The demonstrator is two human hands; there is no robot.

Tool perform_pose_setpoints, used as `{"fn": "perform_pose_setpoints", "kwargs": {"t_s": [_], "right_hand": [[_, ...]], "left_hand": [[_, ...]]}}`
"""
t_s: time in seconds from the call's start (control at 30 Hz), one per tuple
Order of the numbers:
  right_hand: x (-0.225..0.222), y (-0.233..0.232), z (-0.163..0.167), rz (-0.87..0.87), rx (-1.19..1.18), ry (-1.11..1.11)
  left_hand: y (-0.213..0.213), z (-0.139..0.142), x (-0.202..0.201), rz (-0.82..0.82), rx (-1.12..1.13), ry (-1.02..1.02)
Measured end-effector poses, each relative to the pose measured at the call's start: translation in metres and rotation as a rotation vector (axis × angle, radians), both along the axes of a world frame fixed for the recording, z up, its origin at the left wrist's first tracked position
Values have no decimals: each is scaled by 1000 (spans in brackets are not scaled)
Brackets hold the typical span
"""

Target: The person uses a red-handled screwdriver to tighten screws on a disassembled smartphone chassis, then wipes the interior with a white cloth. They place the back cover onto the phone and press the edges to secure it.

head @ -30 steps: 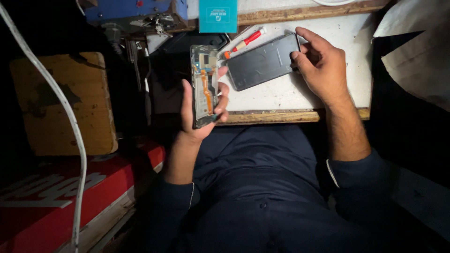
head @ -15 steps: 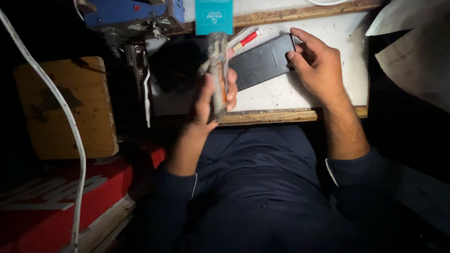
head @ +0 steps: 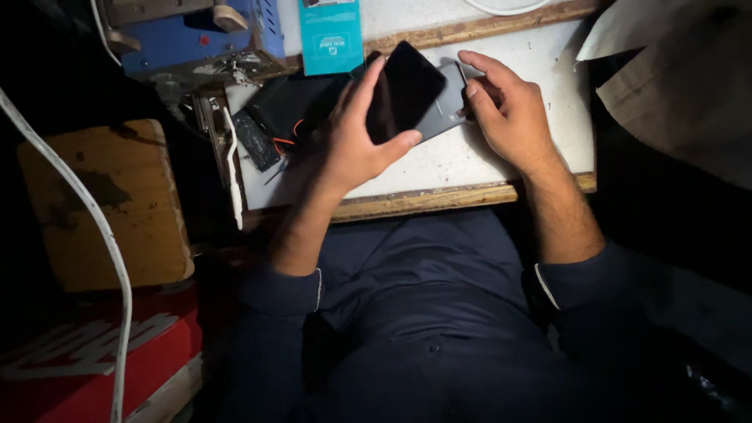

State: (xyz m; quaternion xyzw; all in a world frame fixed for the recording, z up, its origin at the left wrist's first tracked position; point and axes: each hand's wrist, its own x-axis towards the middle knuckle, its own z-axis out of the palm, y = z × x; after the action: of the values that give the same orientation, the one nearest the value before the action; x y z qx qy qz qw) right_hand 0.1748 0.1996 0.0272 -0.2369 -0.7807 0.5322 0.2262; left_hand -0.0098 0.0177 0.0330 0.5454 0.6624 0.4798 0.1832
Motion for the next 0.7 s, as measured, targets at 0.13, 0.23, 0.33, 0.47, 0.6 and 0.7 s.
{"fn": "perform_pose_setpoints", "kwargs": {"t_s": [0.13, 0.23, 0.33, 0.47, 0.6, 0.7], "right_hand": [[2, 0, 3, 3, 22, -13], [2, 1, 3, 6, 99, -33], [2, 0, 2, 11, 75, -12], [2, 0, 2, 12, 10, -19], [1, 1, 3, 32, 5, -38], [-1, 1, 2, 35, -12, -13]], "left_hand": [[-12, -1, -6, -290, 91, -1285], [-15, 1, -7, -369, 127, -1467], [-12, 4, -8, -305, 117, -1269], [1, 5, -8, -109, 112, -522], [14, 4, -1, 73, 65, 353], [22, 7, 2, 89, -87, 564]]}}
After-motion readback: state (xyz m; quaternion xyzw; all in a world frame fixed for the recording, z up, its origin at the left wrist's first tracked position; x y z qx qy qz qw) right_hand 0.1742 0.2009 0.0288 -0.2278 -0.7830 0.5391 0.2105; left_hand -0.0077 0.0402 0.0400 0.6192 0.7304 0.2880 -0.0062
